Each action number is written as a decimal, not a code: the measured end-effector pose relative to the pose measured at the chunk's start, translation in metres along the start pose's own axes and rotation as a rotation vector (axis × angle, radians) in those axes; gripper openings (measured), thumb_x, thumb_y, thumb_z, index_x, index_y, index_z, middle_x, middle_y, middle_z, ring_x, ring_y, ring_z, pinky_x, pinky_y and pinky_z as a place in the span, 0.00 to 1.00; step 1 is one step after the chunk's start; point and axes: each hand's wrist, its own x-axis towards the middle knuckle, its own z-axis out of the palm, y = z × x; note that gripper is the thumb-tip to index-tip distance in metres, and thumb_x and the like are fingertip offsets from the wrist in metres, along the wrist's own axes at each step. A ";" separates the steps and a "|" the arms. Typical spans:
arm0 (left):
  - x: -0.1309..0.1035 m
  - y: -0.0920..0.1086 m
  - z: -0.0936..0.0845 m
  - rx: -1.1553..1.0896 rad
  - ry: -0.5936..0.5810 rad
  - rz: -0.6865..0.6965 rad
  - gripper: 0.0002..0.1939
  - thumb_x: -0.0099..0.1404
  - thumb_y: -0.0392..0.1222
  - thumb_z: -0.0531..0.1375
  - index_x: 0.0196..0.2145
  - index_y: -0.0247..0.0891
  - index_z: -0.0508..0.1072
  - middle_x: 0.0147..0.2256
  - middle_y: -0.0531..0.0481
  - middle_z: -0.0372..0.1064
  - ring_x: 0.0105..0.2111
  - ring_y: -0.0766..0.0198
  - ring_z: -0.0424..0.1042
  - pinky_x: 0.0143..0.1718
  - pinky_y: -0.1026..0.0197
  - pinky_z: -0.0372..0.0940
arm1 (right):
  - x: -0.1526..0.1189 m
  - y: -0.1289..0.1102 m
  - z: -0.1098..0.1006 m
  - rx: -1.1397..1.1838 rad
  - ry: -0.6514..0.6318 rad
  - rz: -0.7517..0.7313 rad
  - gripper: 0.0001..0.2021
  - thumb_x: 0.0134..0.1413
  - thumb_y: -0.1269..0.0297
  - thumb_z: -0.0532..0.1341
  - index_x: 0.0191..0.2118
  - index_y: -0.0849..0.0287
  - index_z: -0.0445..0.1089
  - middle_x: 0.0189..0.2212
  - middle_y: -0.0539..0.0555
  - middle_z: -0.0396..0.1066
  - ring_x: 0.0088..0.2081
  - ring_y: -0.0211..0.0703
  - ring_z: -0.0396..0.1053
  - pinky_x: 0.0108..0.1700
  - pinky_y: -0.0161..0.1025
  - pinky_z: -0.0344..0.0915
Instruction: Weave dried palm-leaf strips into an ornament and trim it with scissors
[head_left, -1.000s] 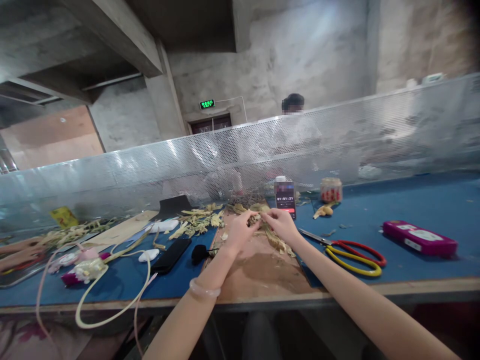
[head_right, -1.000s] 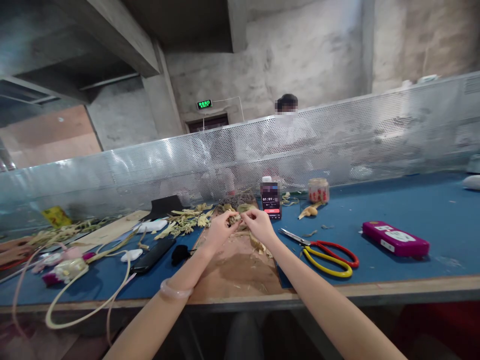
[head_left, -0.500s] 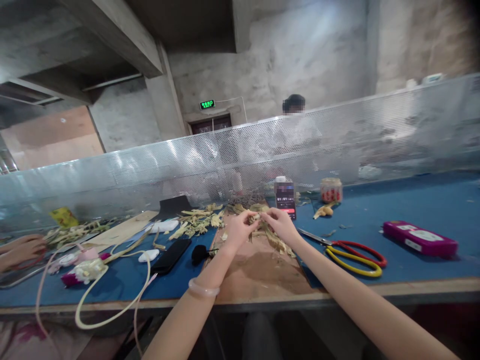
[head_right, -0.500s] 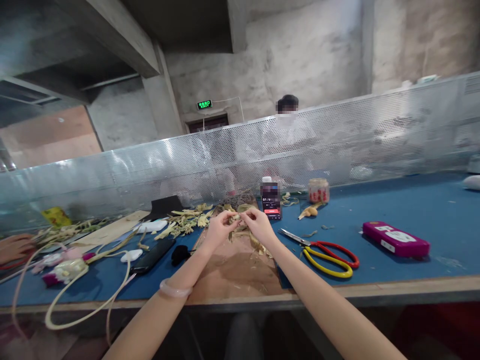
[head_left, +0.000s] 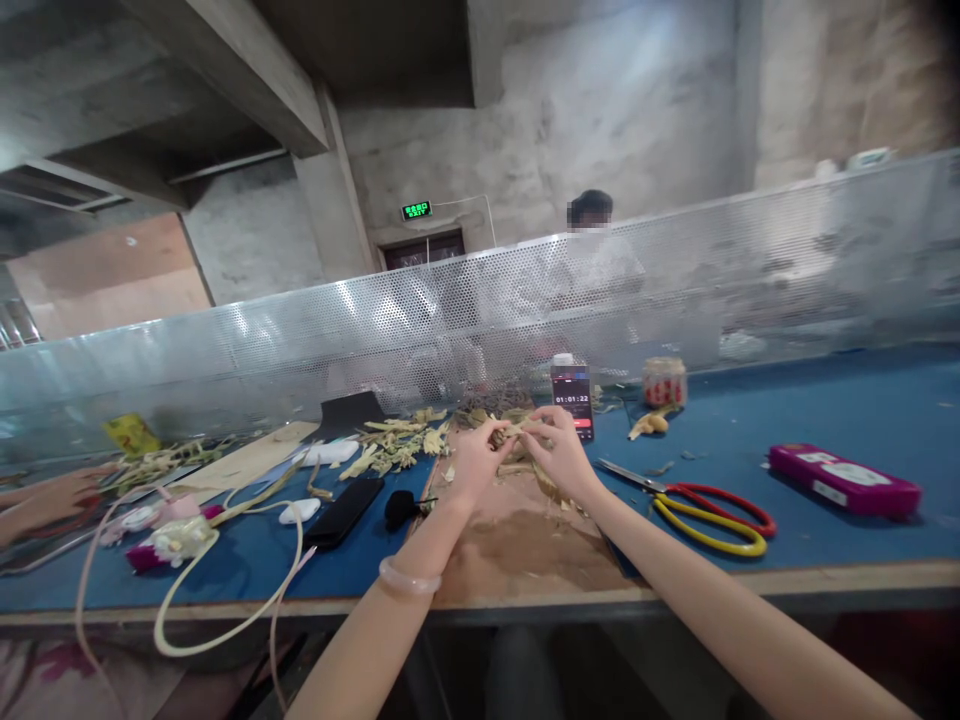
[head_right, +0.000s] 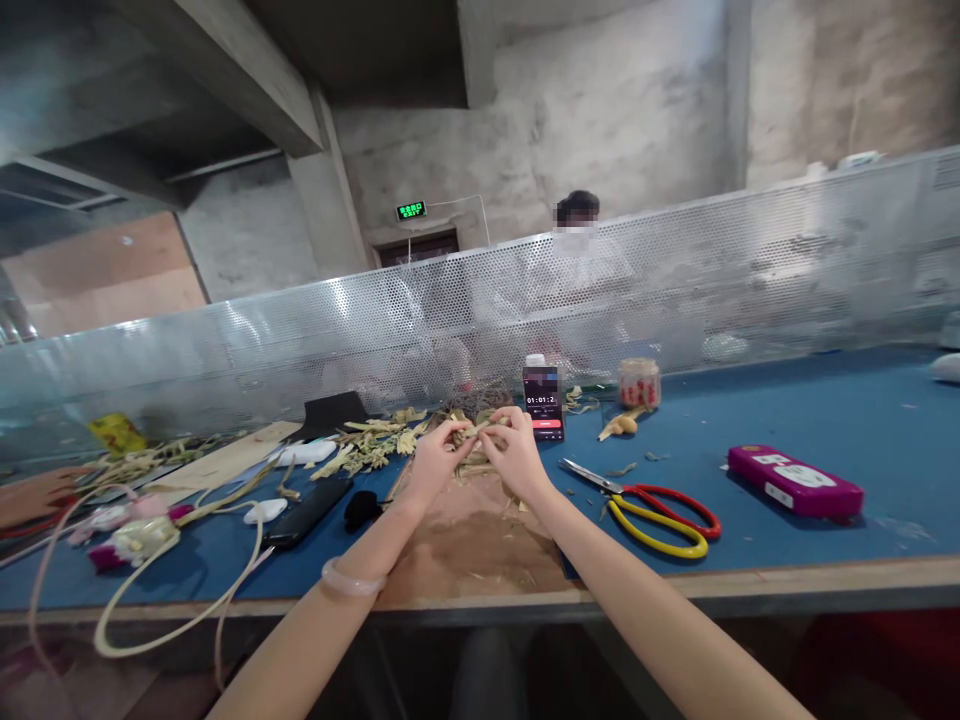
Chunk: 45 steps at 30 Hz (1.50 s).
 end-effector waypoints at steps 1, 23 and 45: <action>0.000 -0.001 0.000 0.018 0.007 0.017 0.13 0.59 0.43 0.57 0.41 0.38 0.71 0.36 0.48 0.73 0.33 0.64 0.71 0.36 0.62 0.65 | 0.000 -0.001 0.001 -0.013 -0.005 -0.004 0.08 0.51 0.63 0.58 0.30 0.57 0.74 0.38 0.57 0.63 0.38 0.46 0.59 0.43 0.47 0.60; -0.004 -0.006 0.002 0.213 -0.034 0.325 0.14 0.63 0.39 0.53 0.47 0.40 0.65 0.45 0.46 0.69 0.45 0.61 0.68 0.49 0.55 0.63 | 0.000 0.001 0.004 -0.079 0.076 0.018 0.09 0.49 0.57 0.61 0.28 0.56 0.74 0.39 0.57 0.63 0.39 0.46 0.60 0.44 0.48 0.58; -0.001 -0.002 -0.004 0.028 0.024 0.218 0.18 0.62 0.43 0.54 0.49 0.39 0.66 0.46 0.46 0.69 0.45 0.61 0.68 0.47 0.57 0.63 | 0.009 0.002 -0.007 0.028 -0.049 0.162 0.10 0.49 0.58 0.58 0.27 0.58 0.72 0.36 0.55 0.62 0.42 0.46 0.57 0.48 0.46 0.53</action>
